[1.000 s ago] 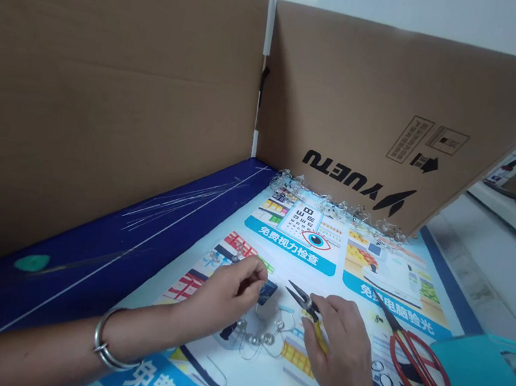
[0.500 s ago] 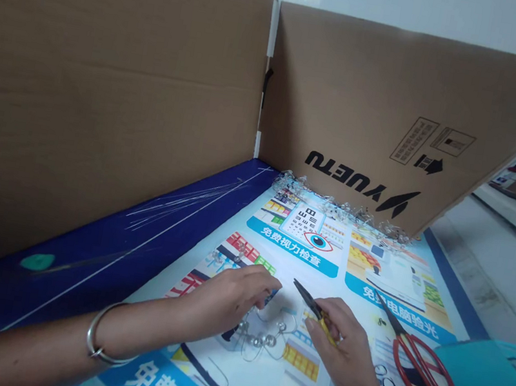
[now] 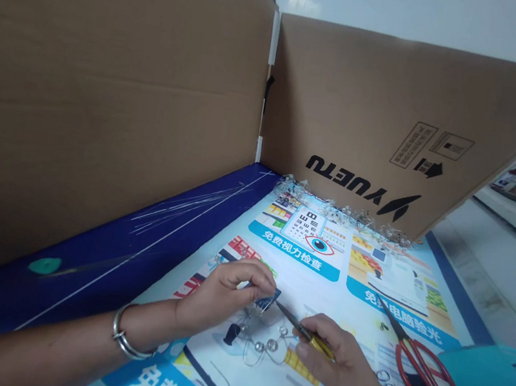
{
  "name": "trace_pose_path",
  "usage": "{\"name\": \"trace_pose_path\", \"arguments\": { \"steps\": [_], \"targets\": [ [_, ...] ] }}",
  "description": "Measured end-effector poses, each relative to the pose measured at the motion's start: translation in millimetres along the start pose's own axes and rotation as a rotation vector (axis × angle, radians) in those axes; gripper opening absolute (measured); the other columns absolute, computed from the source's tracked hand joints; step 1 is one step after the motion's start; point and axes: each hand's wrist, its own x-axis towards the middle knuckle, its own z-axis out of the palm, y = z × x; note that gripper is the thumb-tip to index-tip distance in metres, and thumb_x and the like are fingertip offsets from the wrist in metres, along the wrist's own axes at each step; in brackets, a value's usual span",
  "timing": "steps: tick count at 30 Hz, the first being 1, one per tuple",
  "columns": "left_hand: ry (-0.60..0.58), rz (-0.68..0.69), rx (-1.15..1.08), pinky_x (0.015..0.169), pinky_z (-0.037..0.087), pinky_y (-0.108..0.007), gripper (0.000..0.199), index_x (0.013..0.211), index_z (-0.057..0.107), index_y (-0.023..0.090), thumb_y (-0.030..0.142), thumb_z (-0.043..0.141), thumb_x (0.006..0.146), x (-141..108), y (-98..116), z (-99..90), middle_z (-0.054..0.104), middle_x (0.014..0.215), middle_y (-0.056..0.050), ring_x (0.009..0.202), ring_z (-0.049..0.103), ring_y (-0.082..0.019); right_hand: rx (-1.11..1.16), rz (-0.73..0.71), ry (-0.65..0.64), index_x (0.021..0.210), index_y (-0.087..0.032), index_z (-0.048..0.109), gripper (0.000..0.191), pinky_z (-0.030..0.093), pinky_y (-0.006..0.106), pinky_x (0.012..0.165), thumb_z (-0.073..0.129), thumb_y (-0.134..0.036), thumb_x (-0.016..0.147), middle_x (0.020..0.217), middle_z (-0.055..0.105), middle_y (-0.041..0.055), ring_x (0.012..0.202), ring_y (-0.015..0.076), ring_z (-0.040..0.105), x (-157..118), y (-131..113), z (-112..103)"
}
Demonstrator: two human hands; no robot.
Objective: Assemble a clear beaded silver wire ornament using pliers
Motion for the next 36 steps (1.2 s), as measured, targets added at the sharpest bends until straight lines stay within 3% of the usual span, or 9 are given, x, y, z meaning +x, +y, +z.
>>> {"name": "trace_pose_path", "arguments": {
  "steps": [9, 14, 19, 24, 27, 31, 36],
  "targets": [
    [0.01, 0.06, 0.073, 0.073, 0.047, -0.028, 0.009, 0.073, 0.066, 0.014, 0.01, 0.058, 0.077, -0.1, 2.6, 6.1, 0.064, 0.077, -0.005, 0.076, 0.059, -0.014, 0.078, 0.011, -0.04, 0.087, -0.019, 0.059, 0.018, 0.042, 0.025, 0.065, 0.052, -0.034, 0.079, 0.079, 0.057, 0.0006, 0.073, 0.0154, 0.054, -1.3, -1.1, 6.2],
    [-0.009, 0.076, 0.113, 0.072, 0.048, -0.028, 0.011, 0.074, 0.065, 0.014, 0.011, 0.056, 0.078, -3.4, 0.0, 6.2, 0.065, 0.079, -0.006, 0.076, 0.059, -0.014, 0.011, 0.041, -0.022, 0.079, -0.02, 0.06, 0.014, 0.042, 0.022, 0.059, 0.052, -0.031, 0.079, 0.072, 0.058, -0.0012, 0.067, 0.0138, 0.054, -1.0, -5.7, 11.1],
    [-0.088, 0.054, 0.162, 0.077, 0.047, -0.028, 0.014, 0.085, 0.064, 0.015, 0.01, 0.052, 0.079, -1.0, -1.4, 3.8, 0.064, 0.087, -0.006, 0.083, 0.058, -0.015, -0.141, -0.038, 0.076, 0.082, -0.022, 0.061, 0.013, 0.044, 0.022, 0.061, 0.052, -0.03, 0.081, 0.074, 0.061, -0.0009, 0.067, 0.0141, 0.057, 0.1, 2.5, 11.9],
    [-0.075, -0.114, 0.386, 0.068, 0.045, -0.024, 0.018, 0.088, 0.06, 0.017, 0.011, 0.047, 0.079, 10.6, -13.2, -13.3, 0.062, 0.085, -0.002, 0.075, 0.056, -0.013, -0.264, -0.114, 0.294, 0.09, -0.022, 0.061, 0.017, 0.048, 0.025, 0.068, 0.052, -0.033, 0.081, 0.085, 0.064, 0.0029, 0.077, 0.0173, 0.06, 5.2, 24.7, 8.7],
    [-0.207, -0.121, 0.532, 0.071, 0.043, -0.025, 0.023, 0.077, 0.061, 0.017, 0.004, 0.043, 0.073, 14.7, -19.7, -26.9, 0.06, 0.08, -0.001, 0.076, 0.055, -0.014, -0.273, -0.115, 0.334, 0.092, -0.022, 0.06, 0.017, 0.049, 0.026, 0.07, 0.052, -0.034, 0.082, 0.086, 0.064, 0.0029, 0.078, 0.0175, 0.061, 8.3, 34.9, 8.1],
    [-0.345, -0.069, 0.659, 0.073, 0.042, -0.026, 0.02, 0.079, 0.062, 0.017, 0.008, 0.046, 0.073, 11.9, -19.2, -34.0, 0.058, 0.082, -0.002, 0.079, 0.054, -0.016, -0.291, -0.127, 0.327, 0.093, -0.021, 0.06, 0.018, 0.049, 0.027, 0.07, 0.052, -0.033, 0.082, 0.085, 0.063, 0.0033, 0.078, 0.0175, 0.061, 10.2, 41.3, 10.0],
    [-0.374, -0.065, 0.704, 0.074, 0.041, -0.027, 0.013, 0.086, 0.061, 0.018, 0.018, 0.054, 0.075, 6.7, -16.5, -28.0, 0.057, 0.085, -0.003, 0.083, 0.053, -0.018, -0.318, -0.154, 0.326, 0.093, -0.021, 0.06, 0.017, 0.05, 0.028, 0.071, 0.053, -0.033, 0.082, 0.086, 0.064, 0.0039, 0.078, 0.0178, 0.061, 11.3, 43.0, 12.3]
  ]
}}
